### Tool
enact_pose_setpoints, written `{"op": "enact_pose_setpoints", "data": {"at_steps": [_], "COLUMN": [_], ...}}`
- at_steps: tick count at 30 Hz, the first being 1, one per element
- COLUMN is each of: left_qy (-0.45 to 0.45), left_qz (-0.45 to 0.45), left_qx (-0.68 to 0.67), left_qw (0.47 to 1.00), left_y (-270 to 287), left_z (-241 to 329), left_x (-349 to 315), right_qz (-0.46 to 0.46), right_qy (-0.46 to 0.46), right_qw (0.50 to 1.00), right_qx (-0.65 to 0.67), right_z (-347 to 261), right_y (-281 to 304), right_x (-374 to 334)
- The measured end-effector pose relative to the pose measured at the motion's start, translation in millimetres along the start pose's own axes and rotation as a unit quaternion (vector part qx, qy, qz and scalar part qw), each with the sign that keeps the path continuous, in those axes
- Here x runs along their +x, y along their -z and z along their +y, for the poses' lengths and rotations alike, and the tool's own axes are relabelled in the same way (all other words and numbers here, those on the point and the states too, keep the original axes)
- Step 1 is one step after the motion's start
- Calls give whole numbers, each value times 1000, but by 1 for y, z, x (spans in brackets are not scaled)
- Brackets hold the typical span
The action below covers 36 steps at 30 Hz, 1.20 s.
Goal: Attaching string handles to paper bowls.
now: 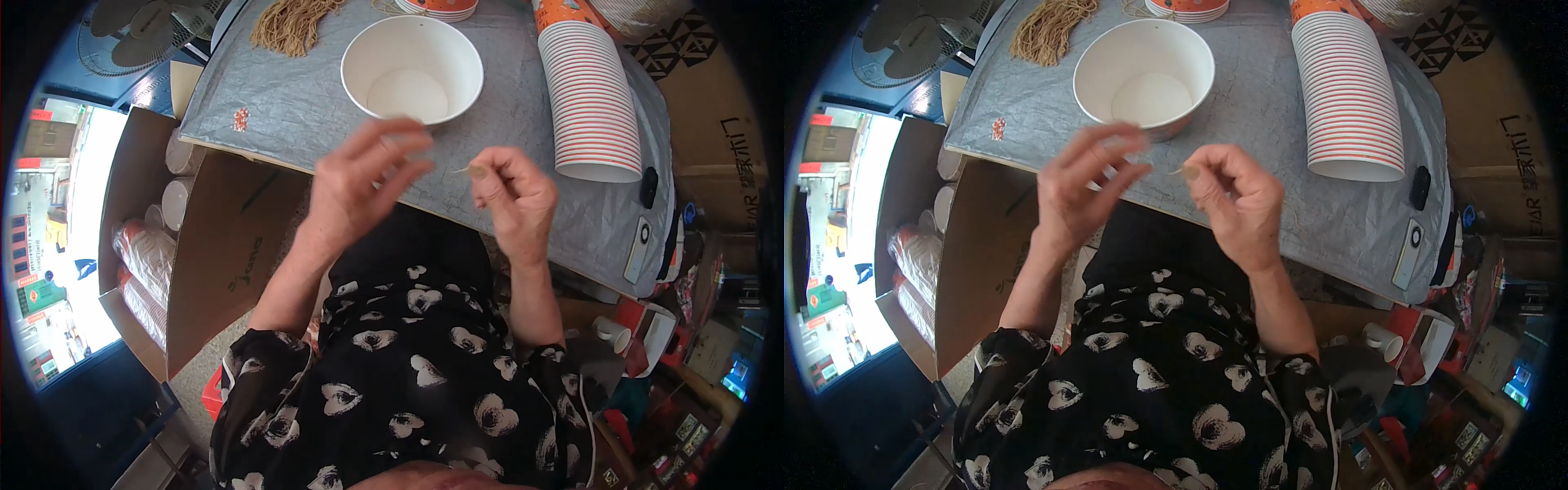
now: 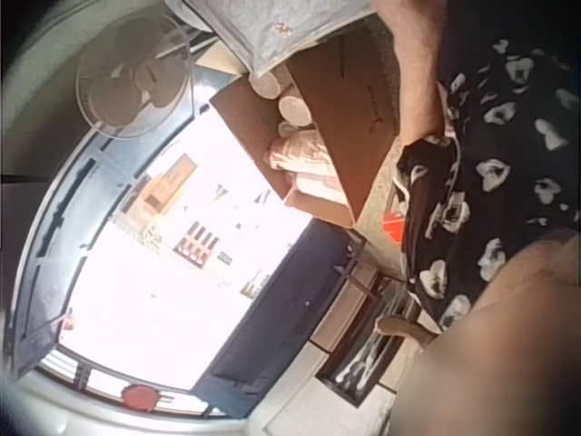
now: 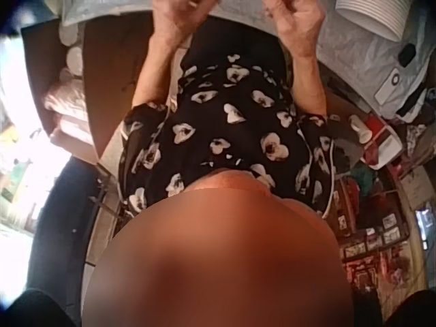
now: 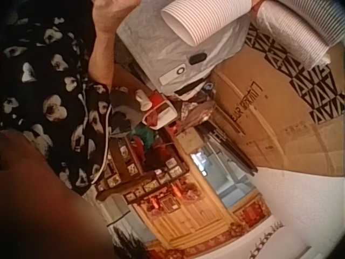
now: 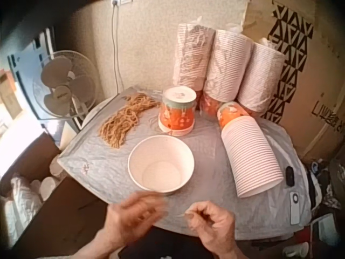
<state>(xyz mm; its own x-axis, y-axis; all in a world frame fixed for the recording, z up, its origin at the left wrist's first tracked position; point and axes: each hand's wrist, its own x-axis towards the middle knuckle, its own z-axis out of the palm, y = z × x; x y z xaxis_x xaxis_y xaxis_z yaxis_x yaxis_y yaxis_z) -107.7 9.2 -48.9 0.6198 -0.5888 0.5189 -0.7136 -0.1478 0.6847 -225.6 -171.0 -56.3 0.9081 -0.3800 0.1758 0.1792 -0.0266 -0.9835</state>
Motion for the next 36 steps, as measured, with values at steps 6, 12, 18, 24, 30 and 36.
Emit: {"op": "enact_pose_setpoints", "data": {"at_steps": [6,12,18,24,30,36], "left_qy": [13,34,24,27,48,42], "left_qz": [-4,-20,-4,0,-17,-16], "left_qx": [108,104,111,103,86,87], "left_qw": [994,994,994,994,995,995], "left_y": [3,-7,-20,-19,-18,-19], "left_z": [-42,-19,-14,-13,-11,-12], "left_x": [5,-28,-47,-52,-54,-53], "right_qz": [-69,-120,-78,-80,-85,-93], "right_qy": [-3,143,214,202,189,164], "right_qw": [995,953,906,903,910,918], "right_qx": [-65,-237,-357,-370,-360,-350], "right_z": [-36,-17,5,16,18,17], "right_y": [8,-7,-20,-20,-20,-18], "right_x": [41,58,37,32,28,29]}}
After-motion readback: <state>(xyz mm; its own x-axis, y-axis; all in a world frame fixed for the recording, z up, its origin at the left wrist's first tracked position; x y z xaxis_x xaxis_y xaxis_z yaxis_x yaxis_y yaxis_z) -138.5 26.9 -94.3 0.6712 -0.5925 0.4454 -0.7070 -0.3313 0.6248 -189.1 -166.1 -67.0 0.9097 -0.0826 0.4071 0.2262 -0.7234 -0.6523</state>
